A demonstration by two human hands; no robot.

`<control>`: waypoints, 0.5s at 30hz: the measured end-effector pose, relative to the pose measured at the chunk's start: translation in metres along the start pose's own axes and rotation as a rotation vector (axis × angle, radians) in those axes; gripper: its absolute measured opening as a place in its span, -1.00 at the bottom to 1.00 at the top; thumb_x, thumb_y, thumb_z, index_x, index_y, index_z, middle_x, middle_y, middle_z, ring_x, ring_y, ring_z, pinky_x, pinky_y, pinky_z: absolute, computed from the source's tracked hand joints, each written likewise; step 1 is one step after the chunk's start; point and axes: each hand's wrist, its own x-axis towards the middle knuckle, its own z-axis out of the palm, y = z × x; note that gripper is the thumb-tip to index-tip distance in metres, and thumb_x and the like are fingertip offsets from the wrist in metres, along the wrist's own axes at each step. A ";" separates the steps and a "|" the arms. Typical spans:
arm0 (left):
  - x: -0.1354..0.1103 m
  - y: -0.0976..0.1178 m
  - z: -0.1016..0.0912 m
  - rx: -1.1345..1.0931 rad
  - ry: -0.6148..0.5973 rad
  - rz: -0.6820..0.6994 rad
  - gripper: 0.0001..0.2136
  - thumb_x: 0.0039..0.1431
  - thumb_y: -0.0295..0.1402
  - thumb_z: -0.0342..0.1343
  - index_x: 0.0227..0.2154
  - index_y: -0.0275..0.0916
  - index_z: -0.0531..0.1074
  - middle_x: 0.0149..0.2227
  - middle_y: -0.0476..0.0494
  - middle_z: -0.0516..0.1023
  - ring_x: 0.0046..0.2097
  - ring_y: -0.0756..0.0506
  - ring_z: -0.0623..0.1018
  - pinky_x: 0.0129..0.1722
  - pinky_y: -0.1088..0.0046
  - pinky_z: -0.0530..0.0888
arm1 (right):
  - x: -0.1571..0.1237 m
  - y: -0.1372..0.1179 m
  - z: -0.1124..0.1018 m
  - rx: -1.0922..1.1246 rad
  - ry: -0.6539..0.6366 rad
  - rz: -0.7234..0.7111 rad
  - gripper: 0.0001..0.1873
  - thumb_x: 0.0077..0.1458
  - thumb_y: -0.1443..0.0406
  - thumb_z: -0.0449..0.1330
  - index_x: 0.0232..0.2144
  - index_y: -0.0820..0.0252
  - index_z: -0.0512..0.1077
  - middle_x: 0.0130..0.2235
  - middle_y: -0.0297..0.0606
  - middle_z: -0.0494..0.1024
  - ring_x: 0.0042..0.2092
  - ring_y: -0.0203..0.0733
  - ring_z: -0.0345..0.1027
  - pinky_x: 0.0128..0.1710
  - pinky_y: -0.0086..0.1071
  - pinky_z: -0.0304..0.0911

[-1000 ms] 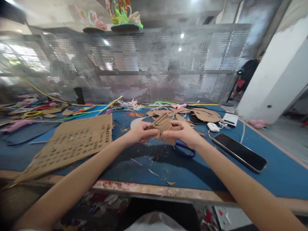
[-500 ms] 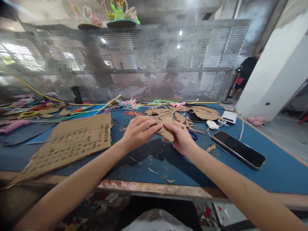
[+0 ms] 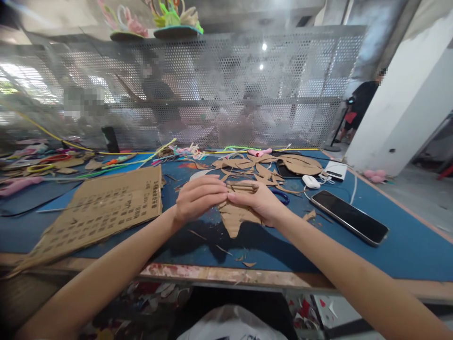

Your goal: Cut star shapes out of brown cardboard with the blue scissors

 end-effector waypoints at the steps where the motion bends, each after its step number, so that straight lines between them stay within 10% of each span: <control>1: -0.001 -0.001 0.002 0.028 0.035 -0.014 -0.86 0.21 -0.44 0.06 -0.29 -0.15 0.52 -0.20 -0.06 0.64 -0.10 -0.02 0.59 0.04 0.32 0.48 | 0.000 0.000 0.001 -0.004 0.009 -0.014 -0.65 -0.28 0.27 0.44 -0.33 0.18 0.55 -0.30 -0.28 0.63 -0.24 -0.19 0.50 -0.07 -0.29 0.35; 9: -0.003 -0.010 0.017 0.026 0.039 -0.043 -0.92 0.20 -0.41 0.08 -0.31 -0.17 0.47 -0.30 -0.02 0.65 -0.22 0.04 0.61 0.07 0.36 0.43 | 0.004 -0.014 -0.016 -0.418 0.138 -0.116 -0.69 -0.33 0.27 0.45 -0.41 0.20 0.57 -0.37 -0.31 0.60 -0.32 -0.18 0.44 -0.24 -0.29 0.35; 15: -0.004 -0.008 0.025 -0.260 -0.060 -0.400 -0.90 0.15 -0.32 0.14 -0.37 -0.20 0.52 -0.40 -0.07 0.63 -0.32 -0.01 0.59 -0.09 0.40 0.48 | 0.007 -0.014 -0.019 -0.641 0.176 -0.203 -0.74 -0.30 0.21 0.41 -0.50 0.24 0.53 -0.50 -0.33 0.51 -0.43 -0.21 0.36 -0.40 -0.32 0.26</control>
